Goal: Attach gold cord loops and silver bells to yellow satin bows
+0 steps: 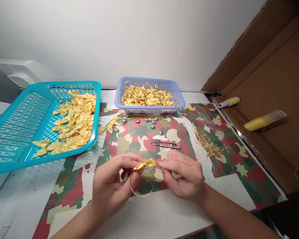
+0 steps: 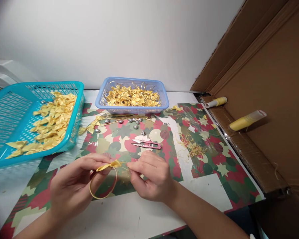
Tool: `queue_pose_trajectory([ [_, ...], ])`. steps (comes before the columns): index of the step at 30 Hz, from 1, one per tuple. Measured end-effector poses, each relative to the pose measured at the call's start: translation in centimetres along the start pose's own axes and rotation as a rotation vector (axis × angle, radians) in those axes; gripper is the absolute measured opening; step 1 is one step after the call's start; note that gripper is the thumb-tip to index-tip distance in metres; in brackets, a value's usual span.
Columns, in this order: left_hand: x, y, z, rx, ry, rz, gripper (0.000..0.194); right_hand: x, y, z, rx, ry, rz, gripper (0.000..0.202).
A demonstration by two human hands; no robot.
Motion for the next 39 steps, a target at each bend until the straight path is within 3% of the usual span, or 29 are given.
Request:
queue_pose_trajectory([
  [9, -0.6, 1.1, 0.4, 0.055, -0.229, -0.283, 0.014, -0.3, 0.2, -0.1, 0.045, 0.056, -0.004, 0.025],
  [17, 0.2, 1.0, 0.5, 0.068, -0.347, -0.466, 0.015, -0.3, 0.3, -0.3, 0.054, 0.007, -0.019, 0.023],
  [39, 1.2, 1.0, 0.9, 0.087, -0.522, -0.739, 0.024, -0.4, 0.1, -0.5, 0.129, -0.141, -0.119, 0.025],
])
Point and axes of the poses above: each hand's wrist, its own y-axis towards the middle knuckle, its own z-axis out of the palm, x = y × z, the point moved 2 cm from there along y, towards the middle knuckle, and after that the axes turned 2 degrees about z, right-handed, at the moved point
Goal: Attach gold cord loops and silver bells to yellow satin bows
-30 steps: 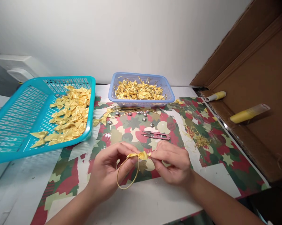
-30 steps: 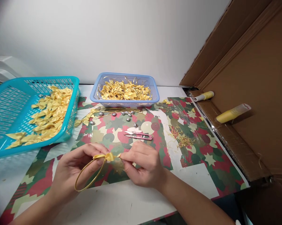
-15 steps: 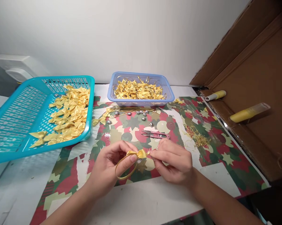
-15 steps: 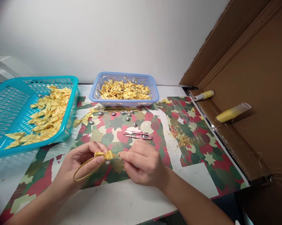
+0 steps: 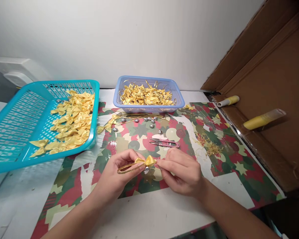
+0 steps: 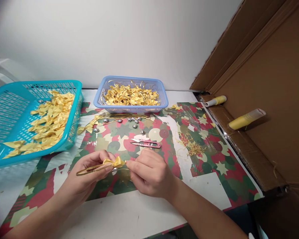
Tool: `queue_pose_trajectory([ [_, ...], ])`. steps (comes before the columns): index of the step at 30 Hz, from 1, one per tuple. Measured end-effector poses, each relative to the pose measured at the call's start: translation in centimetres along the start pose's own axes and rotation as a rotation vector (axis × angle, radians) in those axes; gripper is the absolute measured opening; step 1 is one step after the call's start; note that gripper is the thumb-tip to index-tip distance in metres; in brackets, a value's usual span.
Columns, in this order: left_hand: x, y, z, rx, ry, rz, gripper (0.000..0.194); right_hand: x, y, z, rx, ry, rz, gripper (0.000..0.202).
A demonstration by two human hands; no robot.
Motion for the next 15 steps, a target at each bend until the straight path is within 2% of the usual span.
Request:
queue_pose_trajectory([
  [7, 0.53, 0.35, 0.06, -0.090, -0.018, -0.078, 0.027, -0.09, 0.07, -0.04, 0.034, -0.047, -0.009, 0.027],
  [15, 0.67, 0.24, 0.13, -0.101, -0.012, -0.144, 0.032, -0.19, -0.12, -0.17, 0.048, -0.091, -0.030, 0.026],
])
Point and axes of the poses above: each hand's wrist, its own y-axis towards the middle knuckle, its own z-axis out of the palm, x = y × z, the point moved 2 cm from there along y, towards the middle knuckle, and after that the axes turned 2 degrees about z, right-handed, at the moved point
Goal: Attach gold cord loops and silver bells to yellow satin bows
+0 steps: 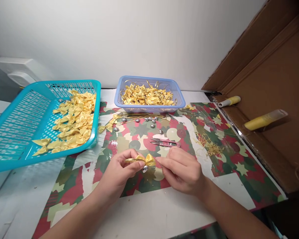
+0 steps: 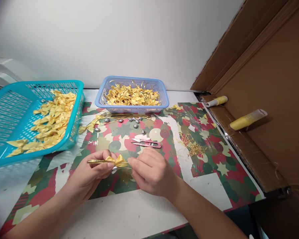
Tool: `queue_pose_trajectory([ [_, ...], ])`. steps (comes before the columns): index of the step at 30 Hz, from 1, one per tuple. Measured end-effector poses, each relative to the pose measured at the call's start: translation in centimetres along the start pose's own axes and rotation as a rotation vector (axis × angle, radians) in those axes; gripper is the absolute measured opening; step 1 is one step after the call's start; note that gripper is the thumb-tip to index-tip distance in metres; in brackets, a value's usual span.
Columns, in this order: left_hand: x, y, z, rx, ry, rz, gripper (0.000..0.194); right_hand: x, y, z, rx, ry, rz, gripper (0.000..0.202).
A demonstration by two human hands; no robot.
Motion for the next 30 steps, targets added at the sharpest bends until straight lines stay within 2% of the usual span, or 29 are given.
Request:
queue_pose_trajectory([
  [6, -0.07, -0.18, 0.21, -0.011, -0.097, -0.024, 0.035, 0.16, 0.32, -0.23, -0.020, 0.022, 0.032, 0.024],
  [14, -0.12, -0.18, 0.22, 0.005, -0.076, -0.026, 0.035, 0.33, 0.60, -0.14, -0.031, 0.024, 0.046, 0.025],
  [30, -0.01, -0.15, 0.20, -0.006, -0.093, -0.061, 0.033, 0.23, 0.56, -0.01, 0.032, 0.049, 0.057, 0.024],
])
Point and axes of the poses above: each hand's wrist, its own y-axis towards the middle knuckle, its own z-axis out of the palm, x = y × z, the point moved 2 cm from there along y, towards the middle knuckle, and after that the axes turned 2 degrees about z, right-handed, at the moved point
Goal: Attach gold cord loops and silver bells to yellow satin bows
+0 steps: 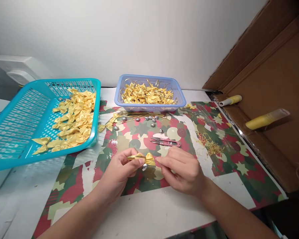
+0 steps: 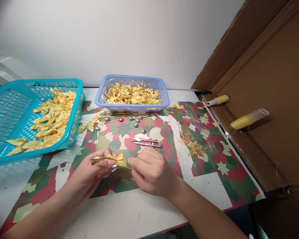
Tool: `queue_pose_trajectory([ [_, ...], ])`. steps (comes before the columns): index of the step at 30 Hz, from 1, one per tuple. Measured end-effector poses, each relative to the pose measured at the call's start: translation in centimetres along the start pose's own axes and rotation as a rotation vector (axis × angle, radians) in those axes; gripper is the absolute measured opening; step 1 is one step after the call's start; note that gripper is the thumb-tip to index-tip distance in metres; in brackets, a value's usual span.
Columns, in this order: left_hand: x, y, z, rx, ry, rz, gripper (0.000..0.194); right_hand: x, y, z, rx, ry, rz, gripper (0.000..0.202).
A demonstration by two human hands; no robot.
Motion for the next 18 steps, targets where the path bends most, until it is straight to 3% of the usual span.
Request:
queue_pose_trajectory([
  [9, 0.2, 0.2, -0.2, 0.036, -0.025, -0.091, 0.037, 0.0, 0.0, 0.2, 0.017, 0.039, 0.038, 0.025],
  [18, -0.2, 0.0, 0.3, 0.032, -0.125, -0.152, 0.036, -0.7, -0.7, 1.4, -0.024, 0.410, 0.375, 0.017],
])
Point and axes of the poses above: each hand's wrist, its own y-axis towards the middle knuckle, its own z-axis out of the palm, x = y × z, the point moved 2 cm from there along y, towards the middle knuckle, and after that the axes turned 2 degrees about z, right-handed, at the moved point
